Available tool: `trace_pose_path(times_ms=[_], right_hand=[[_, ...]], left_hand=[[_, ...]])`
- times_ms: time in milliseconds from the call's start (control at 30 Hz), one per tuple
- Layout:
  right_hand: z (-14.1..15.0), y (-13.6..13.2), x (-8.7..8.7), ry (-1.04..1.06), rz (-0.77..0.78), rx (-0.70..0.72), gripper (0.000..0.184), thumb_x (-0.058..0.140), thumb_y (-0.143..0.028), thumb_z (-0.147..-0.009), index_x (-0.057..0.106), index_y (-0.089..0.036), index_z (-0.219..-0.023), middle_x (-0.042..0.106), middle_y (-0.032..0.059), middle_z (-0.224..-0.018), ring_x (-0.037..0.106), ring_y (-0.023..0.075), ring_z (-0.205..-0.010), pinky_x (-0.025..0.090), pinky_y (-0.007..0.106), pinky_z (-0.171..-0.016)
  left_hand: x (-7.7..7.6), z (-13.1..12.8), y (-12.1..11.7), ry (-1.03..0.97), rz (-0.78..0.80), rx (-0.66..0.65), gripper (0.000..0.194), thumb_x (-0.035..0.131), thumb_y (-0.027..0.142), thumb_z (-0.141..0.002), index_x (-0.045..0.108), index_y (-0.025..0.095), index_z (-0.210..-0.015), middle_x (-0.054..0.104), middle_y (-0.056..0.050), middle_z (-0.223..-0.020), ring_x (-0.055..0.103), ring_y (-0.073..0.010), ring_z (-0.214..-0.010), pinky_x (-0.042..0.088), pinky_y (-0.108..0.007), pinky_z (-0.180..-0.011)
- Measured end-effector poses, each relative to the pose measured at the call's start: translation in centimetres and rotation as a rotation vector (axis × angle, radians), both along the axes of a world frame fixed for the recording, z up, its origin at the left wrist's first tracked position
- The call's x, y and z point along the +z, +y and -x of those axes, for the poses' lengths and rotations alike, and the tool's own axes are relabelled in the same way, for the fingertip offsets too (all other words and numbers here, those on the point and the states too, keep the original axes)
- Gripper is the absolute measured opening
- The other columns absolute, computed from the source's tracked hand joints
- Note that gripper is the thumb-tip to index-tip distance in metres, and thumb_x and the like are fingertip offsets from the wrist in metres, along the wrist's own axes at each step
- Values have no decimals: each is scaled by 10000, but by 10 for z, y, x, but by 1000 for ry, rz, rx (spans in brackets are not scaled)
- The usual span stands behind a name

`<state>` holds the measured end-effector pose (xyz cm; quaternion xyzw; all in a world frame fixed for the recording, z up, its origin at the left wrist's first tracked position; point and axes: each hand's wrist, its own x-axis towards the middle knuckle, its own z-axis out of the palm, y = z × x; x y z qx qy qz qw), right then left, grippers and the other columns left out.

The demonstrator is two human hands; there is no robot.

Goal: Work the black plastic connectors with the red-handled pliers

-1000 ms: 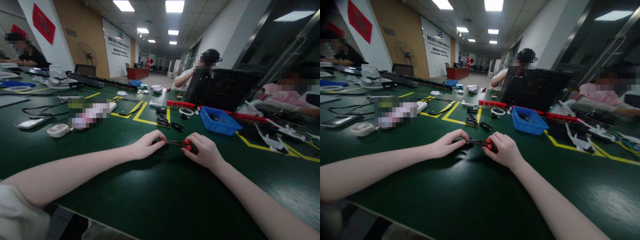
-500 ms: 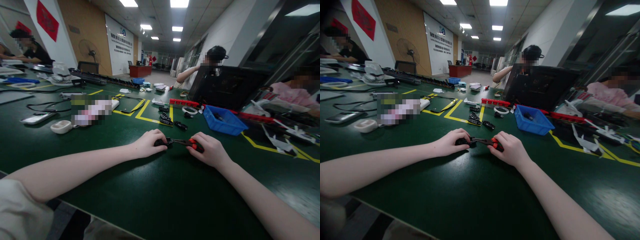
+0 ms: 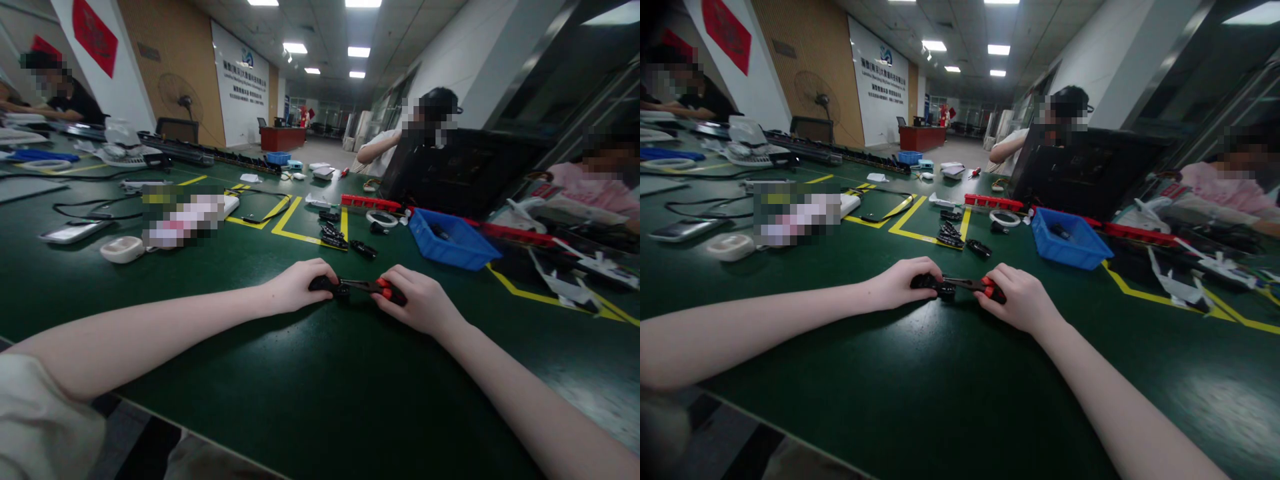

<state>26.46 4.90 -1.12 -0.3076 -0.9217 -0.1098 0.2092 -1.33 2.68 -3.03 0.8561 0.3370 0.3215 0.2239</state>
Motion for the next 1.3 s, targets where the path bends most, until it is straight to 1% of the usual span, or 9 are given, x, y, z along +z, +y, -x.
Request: trace_pose_path(times_ms=[167, 500, 667, 767, 900, 1300], right_hand=[[2, 0, 1, -13, -6, 5, 203, 557, -384, -883, 575, -182, -874, 623, 73, -829, 567, 170, -655, 448, 298, -583], [4, -1, 1, -46, -20, 13, 224, 538, -397, -891, 580, -177, -879, 622, 77, -822, 571, 177, -659, 443, 304, -584], [4, -1, 1, -55, -19, 10, 223, 542, -402, -889, 576, -183, -869, 622, 72, -818, 572, 173, -658, 441, 298, -586], [4, -1, 1, -64, -18, 14, 222, 545, -396, -887, 579, -178, -870, 622, 74, -820, 573, 175, -662, 441, 299, -587], [4, -2, 1, -63, -21, 29, 218, 545, -394, -885, 584, -180, -879, 623, 73, -821, 575, 177, -672, 443, 300, -595], [5, -2, 1, -97, 5, 30, 213, 562, -389, -877, 598, -179, -884, 633, 73, -832, 590, 178, -679, 448, 299, -600]], left_hand=[[1, 0, -1, 37, -25, -50, 118, 649, 136, -860, 670, 162, -973, 599, -74, -1131, 609, -185, -1015, 494, -350, -929], [0, 0, 1, 51, -12, -43, 106, 667, 158, -843, 677, 166, -948, 617, -76, -1103, 615, -198, -1008, 500, -364, -918], [2, -2, -1, 57, -30, -35, 67, 626, 181, -878, 665, 158, -927, 621, -77, -1073, 612, -192, -984, 495, -348, -906], [2, -3, -1, 70, -50, -33, 63, 594, 170, -896, 650, 151, -920, 623, -79, -1056, 605, -194, -981, 488, -345, -907], [1, -3, 0, 92, -48, -17, 58, 596, 178, -894, 637, 155, -930, 629, -71, -1028, 600, -200, -975, 484, -361, -907], [3, -2, -2, 116, -66, -30, 87, 575, 188, -912, 650, 164, -948, 604, -71, -1053, 590, -202, -984, 483, -342, -895]])
